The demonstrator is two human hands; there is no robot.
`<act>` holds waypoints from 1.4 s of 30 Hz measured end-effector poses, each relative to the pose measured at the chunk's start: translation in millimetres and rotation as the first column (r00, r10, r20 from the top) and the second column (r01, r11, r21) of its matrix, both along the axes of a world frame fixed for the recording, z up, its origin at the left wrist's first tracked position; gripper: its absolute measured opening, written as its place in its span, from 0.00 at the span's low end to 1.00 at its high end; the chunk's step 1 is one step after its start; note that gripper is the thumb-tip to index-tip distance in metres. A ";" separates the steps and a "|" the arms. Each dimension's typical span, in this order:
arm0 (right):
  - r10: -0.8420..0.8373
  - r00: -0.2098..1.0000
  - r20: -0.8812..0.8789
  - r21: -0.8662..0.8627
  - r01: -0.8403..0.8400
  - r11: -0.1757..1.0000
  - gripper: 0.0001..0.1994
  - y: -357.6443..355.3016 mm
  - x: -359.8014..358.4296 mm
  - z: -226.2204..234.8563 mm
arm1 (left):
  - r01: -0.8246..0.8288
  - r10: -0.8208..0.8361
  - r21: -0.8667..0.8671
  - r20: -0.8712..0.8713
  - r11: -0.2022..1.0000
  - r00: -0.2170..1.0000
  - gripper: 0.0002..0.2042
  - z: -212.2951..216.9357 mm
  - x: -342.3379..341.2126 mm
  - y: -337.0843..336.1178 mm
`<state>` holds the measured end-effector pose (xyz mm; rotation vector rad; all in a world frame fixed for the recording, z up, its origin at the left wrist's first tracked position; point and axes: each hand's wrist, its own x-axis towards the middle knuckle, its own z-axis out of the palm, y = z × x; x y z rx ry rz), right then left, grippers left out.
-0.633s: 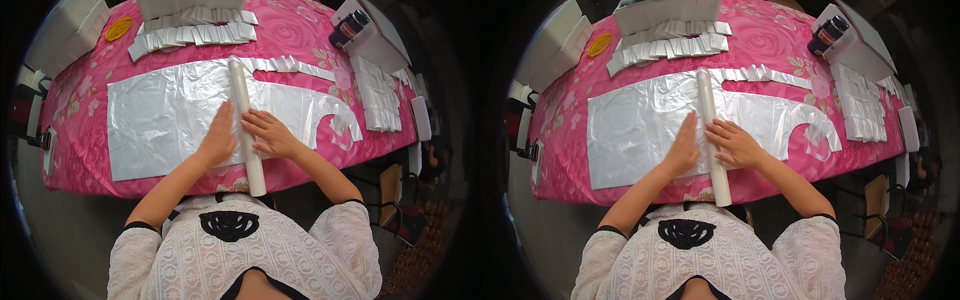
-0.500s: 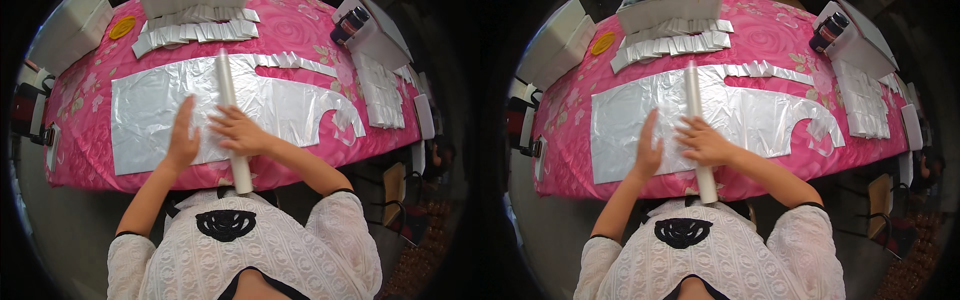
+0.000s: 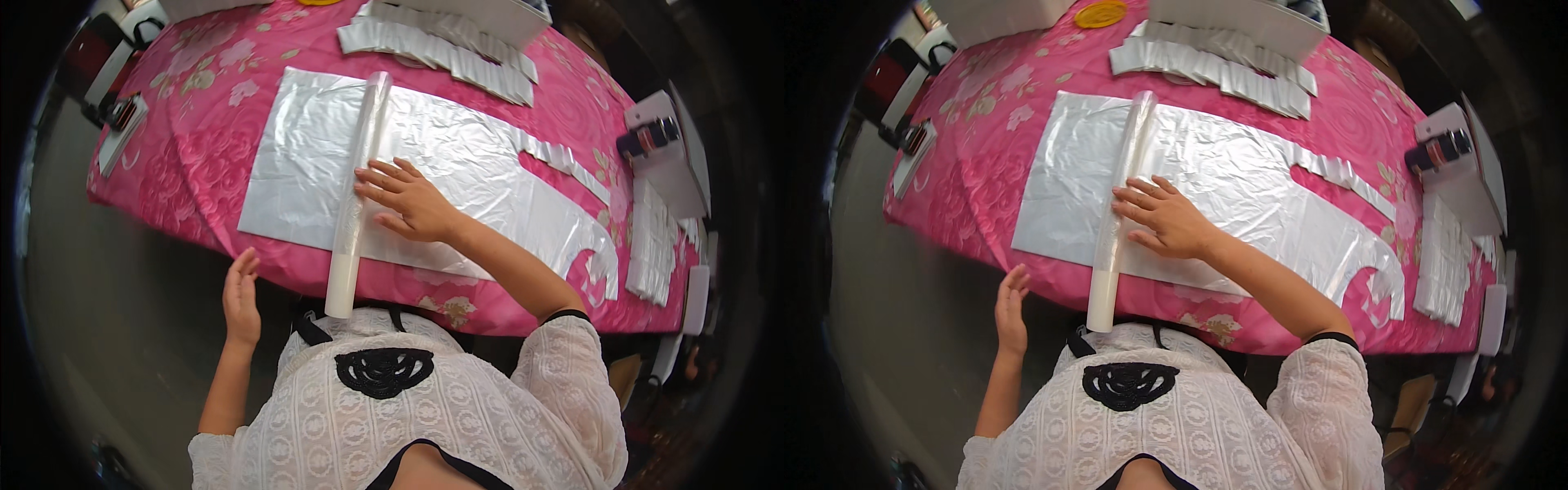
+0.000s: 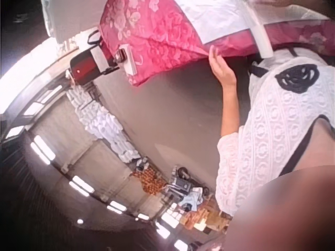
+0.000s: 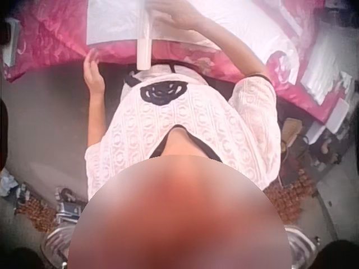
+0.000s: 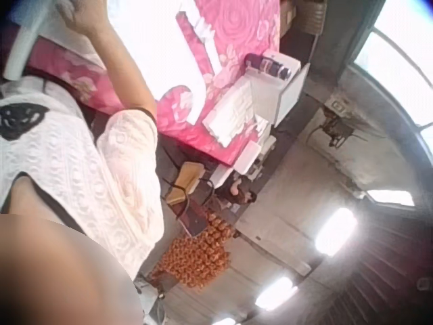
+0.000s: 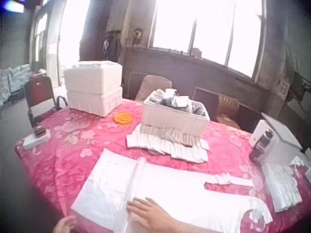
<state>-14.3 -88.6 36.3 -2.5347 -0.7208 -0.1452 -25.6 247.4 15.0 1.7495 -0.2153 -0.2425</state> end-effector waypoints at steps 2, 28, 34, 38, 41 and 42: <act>0.098 0.995 0.031 -0.093 -0.095 0.991 0.24 7.5 18.9 -2.8 | 0.047 -0.045 0.044 -0.025 0.998 0.999 0.20 -0.5 -7.6 -0.7; 0.193 0.768 -0.611 0.735 0.641 -0.222 0.26 72.2 70.4 54.1 | 0.223 -0.768 -0.761 -0.496 0.609 0.406 0.32 56.3 21.7 -65.5; 0.054 0.855 -0.516 0.826 0.513 -0.234 0.27 34.2 34.8 80.1 | 0.409 -0.659 -0.521 -0.528 0.750 0.536 0.20 65.6 14.5 -110.4; 0.134 0.900 -0.414 0.815 0.432 -0.386 0.27 22.9 13.0 84.3 | 0.117 -0.912 -0.905 -0.401 0.408 0.085 0.20 71.4 13.6 -118.2; 0.003 0.847 -0.531 0.809 0.508 -0.295 0.29 14.4 4.2 79.9 | 0.375 -0.604 -0.474 -0.644 0.797 0.469 0.21 85.4 6.1 -135.3; -0.030 0.833 -0.552 0.804 0.523 -0.284 0.28 13.5 3.3 73.3 | 0.434 -0.586 -0.398 -0.607 0.808 0.537 0.22 81.9 4.3 -135.7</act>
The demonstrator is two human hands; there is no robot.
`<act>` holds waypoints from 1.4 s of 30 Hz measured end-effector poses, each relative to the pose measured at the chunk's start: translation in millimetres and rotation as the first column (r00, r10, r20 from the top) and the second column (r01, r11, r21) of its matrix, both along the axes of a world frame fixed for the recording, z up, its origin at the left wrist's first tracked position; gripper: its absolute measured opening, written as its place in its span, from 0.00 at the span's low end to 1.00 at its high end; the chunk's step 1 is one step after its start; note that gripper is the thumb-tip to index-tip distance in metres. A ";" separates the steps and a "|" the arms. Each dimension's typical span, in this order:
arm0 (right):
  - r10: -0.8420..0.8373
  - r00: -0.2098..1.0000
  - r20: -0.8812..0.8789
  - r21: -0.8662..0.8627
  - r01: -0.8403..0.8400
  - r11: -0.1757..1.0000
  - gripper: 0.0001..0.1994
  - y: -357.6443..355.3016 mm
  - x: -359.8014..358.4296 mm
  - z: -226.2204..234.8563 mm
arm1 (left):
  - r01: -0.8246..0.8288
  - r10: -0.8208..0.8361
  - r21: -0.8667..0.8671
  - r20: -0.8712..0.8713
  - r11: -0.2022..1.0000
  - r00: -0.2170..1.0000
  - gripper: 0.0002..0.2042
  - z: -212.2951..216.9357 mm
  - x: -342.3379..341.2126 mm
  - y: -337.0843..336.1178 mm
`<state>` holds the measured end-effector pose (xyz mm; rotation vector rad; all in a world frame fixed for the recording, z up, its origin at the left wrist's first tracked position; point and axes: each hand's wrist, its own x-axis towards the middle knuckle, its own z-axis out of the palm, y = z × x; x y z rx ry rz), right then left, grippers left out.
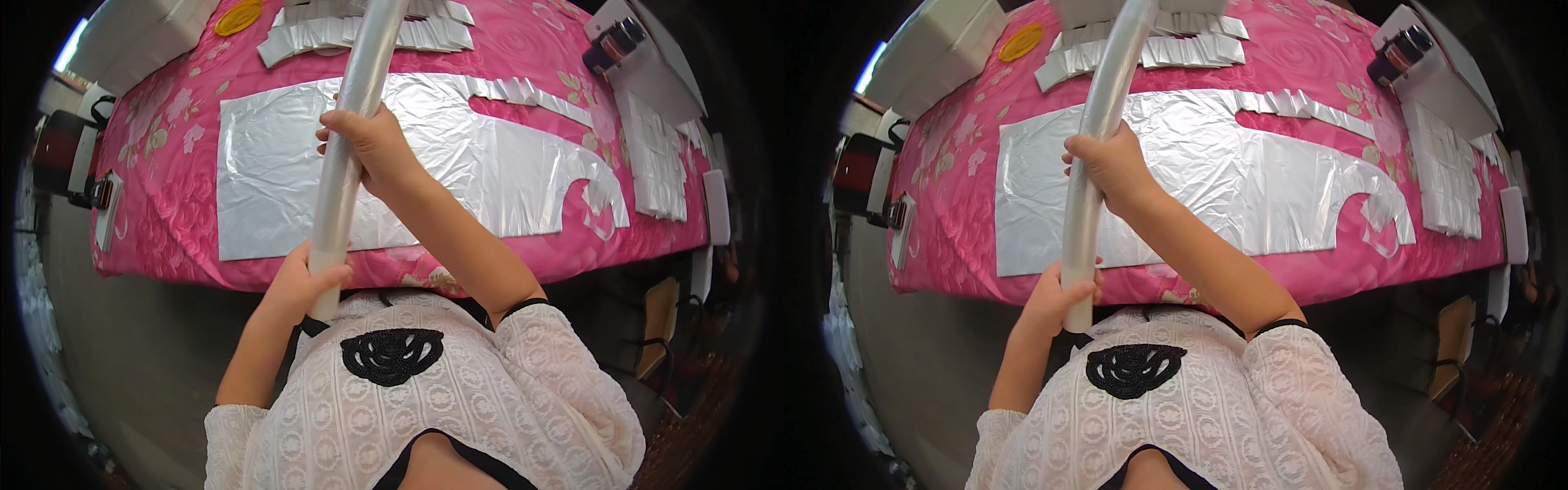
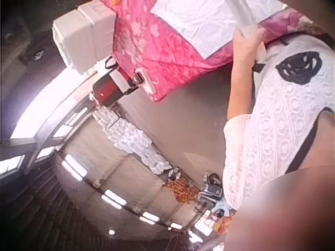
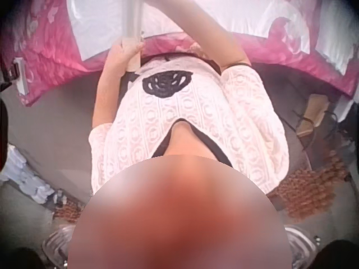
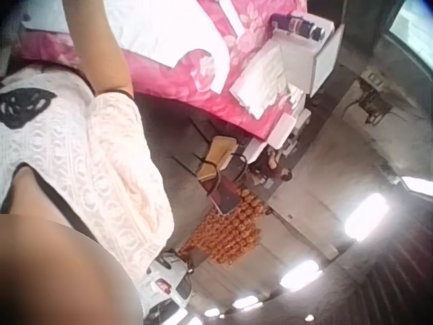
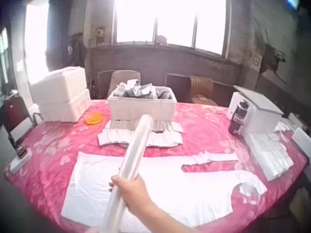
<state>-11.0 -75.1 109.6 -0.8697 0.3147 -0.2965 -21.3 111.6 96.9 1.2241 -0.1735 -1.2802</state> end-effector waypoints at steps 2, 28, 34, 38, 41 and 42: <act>-0.020 0.999 -0.030 0.008 0.020 1.000 0.26 0.8 -2.0 -6.5 | 0.008 -0.027 0.079 0.234 0.997 0.972 0.23 -6.9 -6.2 3.5; -0.161 0.944 -0.289 -0.009 0.166 0.986 0.16 -51.9 -3.0 -89.5 | 0.187 -0.186 0.308 -0.034 0.933 0.982 0.20 -57.0 3.4 44.8; -0.219 0.913 -0.344 -0.528 0.005 0.849 0.14 -139.3 -20.2 -95.7 | 0.265 -0.229 0.258 -0.159 0.929 0.960 0.20 -66.4 -3.0 67.5; 0.113 0.820 -0.561 -0.498 -0.444 0.745 0.12 -128.9 -27.5 -70.2 | 0.256 -0.223 0.268 -0.147 0.929 0.964 0.20 -65.4 -4.5 68.1; 0.216 0.816 -0.536 -0.539 -0.528 0.656 0.12 -115.5 -28.8 -70.3 | 0.268 -0.244 0.270 -0.121 0.925 0.962 0.23 -67.1 -4.0 68.7; 0.257 0.808 -0.531 -0.558 -0.561 0.611 0.12 -115.4 -28.7 -70.3 | 0.271 -0.252 0.279 -0.104 0.921 0.962 0.26 -67.1 -4.5 68.5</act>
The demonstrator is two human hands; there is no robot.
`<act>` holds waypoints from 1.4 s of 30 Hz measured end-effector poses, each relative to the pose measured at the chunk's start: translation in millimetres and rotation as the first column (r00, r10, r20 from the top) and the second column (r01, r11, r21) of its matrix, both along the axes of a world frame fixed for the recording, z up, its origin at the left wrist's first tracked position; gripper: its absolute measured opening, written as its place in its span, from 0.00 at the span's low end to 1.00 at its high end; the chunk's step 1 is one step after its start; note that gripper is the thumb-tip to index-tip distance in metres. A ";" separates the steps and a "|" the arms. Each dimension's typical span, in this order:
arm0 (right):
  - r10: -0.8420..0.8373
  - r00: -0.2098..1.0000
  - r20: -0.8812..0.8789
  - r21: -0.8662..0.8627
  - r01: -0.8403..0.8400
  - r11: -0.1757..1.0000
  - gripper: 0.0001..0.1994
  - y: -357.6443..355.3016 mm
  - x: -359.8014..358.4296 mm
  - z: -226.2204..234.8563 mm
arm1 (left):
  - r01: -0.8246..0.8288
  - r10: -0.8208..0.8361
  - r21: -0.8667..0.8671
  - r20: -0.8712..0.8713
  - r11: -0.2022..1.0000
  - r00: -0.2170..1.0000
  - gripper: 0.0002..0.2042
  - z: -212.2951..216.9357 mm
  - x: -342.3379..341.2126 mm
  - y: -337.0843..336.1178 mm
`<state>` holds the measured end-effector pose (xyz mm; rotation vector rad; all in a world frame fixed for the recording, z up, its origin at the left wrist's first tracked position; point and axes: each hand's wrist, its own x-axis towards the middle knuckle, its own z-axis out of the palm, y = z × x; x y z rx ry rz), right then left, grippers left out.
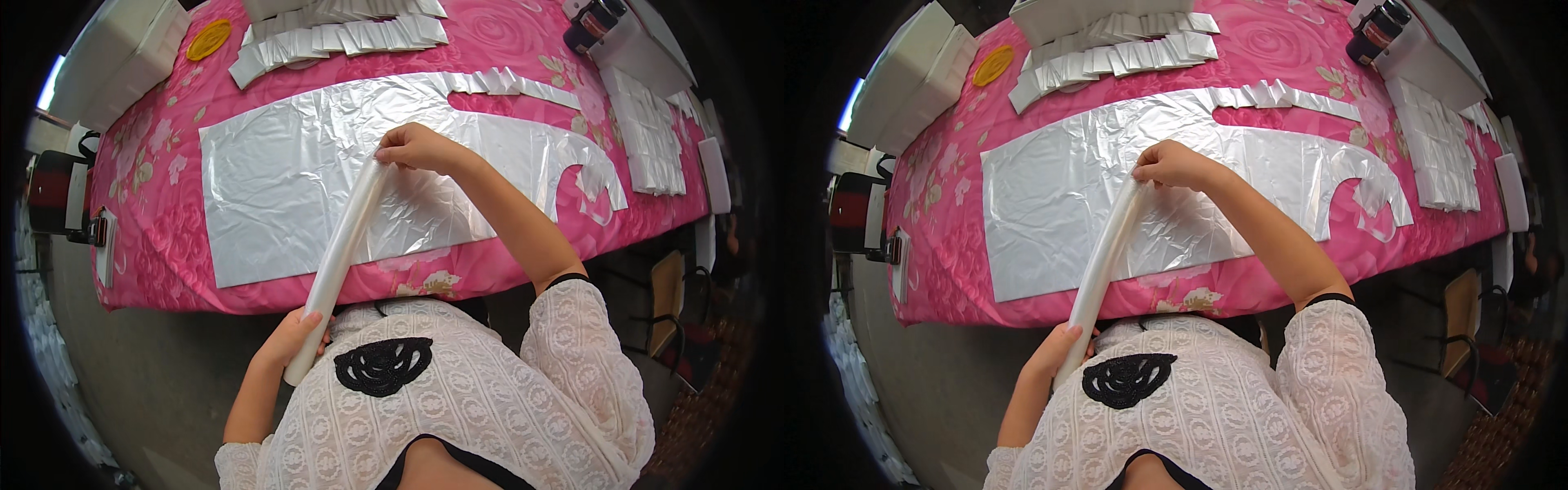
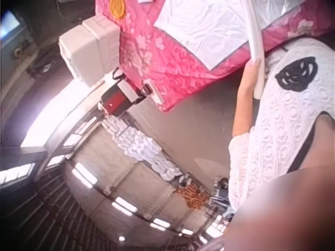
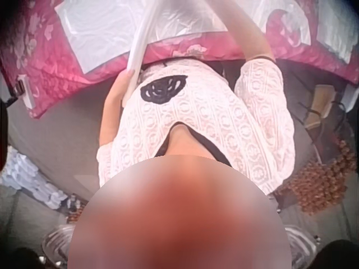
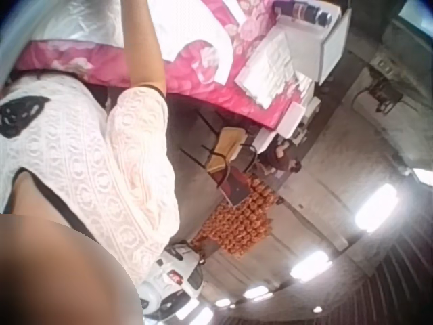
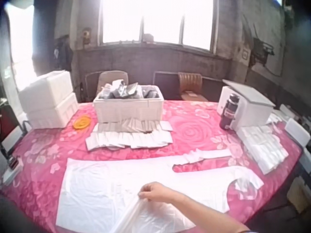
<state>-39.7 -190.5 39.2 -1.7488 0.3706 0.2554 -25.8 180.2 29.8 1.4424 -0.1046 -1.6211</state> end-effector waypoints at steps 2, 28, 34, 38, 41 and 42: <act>-0.010 1.000 -0.001 -0.018 0.010 1.000 0.11 0.4 0.9 -0.1 | 0.015 -0.015 0.001 0.019 1.000 1.000 0.28 0.9 0.2 1.2; -0.219 0.919 0.327 -0.412 0.347 0.843 0.09 -61.0 16.8 -21.1 | 0.514 -0.317 0.285 0.948 0.809 -0.028 0.22 51.8 79.9 -123.4; -0.195 0.950 0.244 -0.353 0.274 0.895 0.10 -61.7 23.1 -22.8 | 0.741 0.160 0.003 0.976 0.672 -0.149 0.31 6.3 49.4 -129.3; -0.196 0.966 0.167 -0.286 0.238 0.928 0.10 -64.9 28.0 -23.2 | 0.779 -0.035 0.159 0.984 0.607 -0.173 0.40 -1.2 36.8 -122.1; -0.275 0.938 0.209 -0.401 0.339 0.851 0.09 -60.3 28.5 -19.1 | 0.790 -0.072 0.224 0.972 0.571 -0.224 0.41 -7.2 32.5 -119.6; -0.219 0.866 0.450 -0.613 0.478 0.629 0.10 -60.5 25.7 -28.3 | 0.791 -0.075 0.226 0.972 0.569 -0.224 0.42 -8.7 31.0 -122.1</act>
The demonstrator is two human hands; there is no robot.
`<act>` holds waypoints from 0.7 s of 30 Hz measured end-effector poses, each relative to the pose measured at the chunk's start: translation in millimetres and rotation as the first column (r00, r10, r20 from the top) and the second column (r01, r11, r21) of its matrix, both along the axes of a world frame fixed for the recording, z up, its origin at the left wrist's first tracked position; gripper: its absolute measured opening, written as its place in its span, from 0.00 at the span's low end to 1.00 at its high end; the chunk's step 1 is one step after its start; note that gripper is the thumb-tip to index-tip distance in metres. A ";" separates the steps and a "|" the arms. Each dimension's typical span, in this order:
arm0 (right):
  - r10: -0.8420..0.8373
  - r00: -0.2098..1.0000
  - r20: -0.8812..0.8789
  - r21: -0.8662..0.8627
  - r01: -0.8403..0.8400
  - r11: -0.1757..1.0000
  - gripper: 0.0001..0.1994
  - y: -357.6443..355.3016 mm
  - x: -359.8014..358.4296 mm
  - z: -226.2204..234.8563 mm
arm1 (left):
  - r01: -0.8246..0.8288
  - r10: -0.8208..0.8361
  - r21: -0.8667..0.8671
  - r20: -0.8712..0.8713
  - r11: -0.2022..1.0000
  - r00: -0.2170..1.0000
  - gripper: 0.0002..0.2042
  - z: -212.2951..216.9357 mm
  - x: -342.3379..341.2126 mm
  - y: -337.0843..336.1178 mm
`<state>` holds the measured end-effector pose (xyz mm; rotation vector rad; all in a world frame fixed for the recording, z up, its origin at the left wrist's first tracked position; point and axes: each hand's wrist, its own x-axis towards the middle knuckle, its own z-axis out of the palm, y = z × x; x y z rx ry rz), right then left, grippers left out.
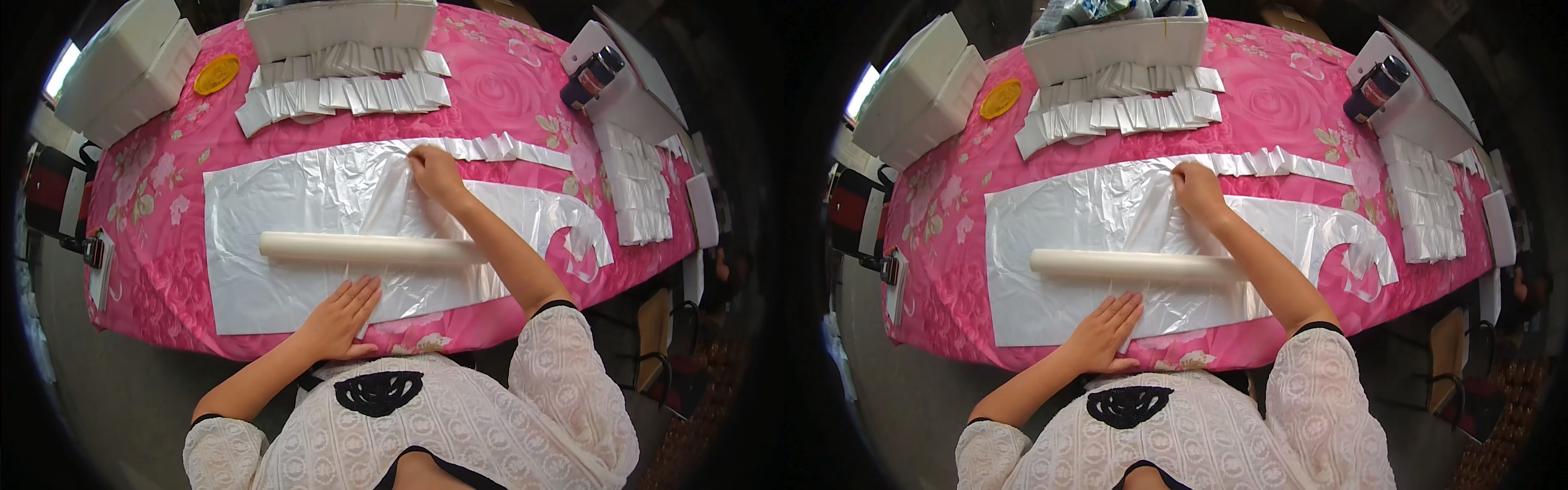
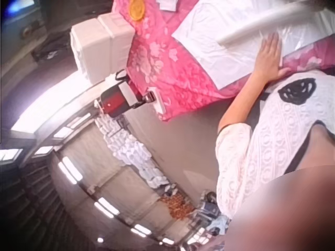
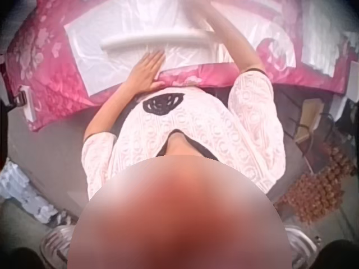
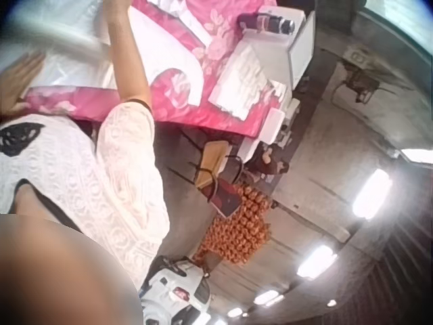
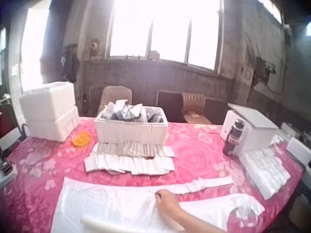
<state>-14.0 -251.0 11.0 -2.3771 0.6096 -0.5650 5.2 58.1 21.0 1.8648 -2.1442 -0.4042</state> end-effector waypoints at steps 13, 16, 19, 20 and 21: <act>0.256 0.958 -0.131 -0.149 -0.274 0.950 0.23 78.8 -108.4 28.5 | -0.121 0.122 -0.036 0.044 0.992 0.992 0.45 -9.3 -46.5 0.2; -0.017 0.996 -0.083 -0.309 -0.010 0.951 0.22 26.6 -122.1 23.0 | -0.052 0.050 -0.023 -0.093 0.998 0.994 0.44 -1.3 -37.1 -1.2; -0.159 0.980 -0.116 -0.223 0.131 0.966 0.23 -3.5 -137.5 29.5 | 0.040 -0.043 -0.017 -0.240 0.999 0.970 0.42 1.5 -14.2 4.6; -0.178 0.976 -0.122 -0.183 0.154 0.971 0.24 -5.0 -140.1 31.3 | 0.059 -0.059 -0.009 -0.204 0.998 0.977 0.41 3.1 -6.7 5.7; -0.124 0.987 -0.101 -0.166 0.107 0.980 0.24 -0.1 -146.0 32.8 | 0.077 -0.076 -0.001 -0.168 0.997 0.983 0.41 4.1 -3.4 6.0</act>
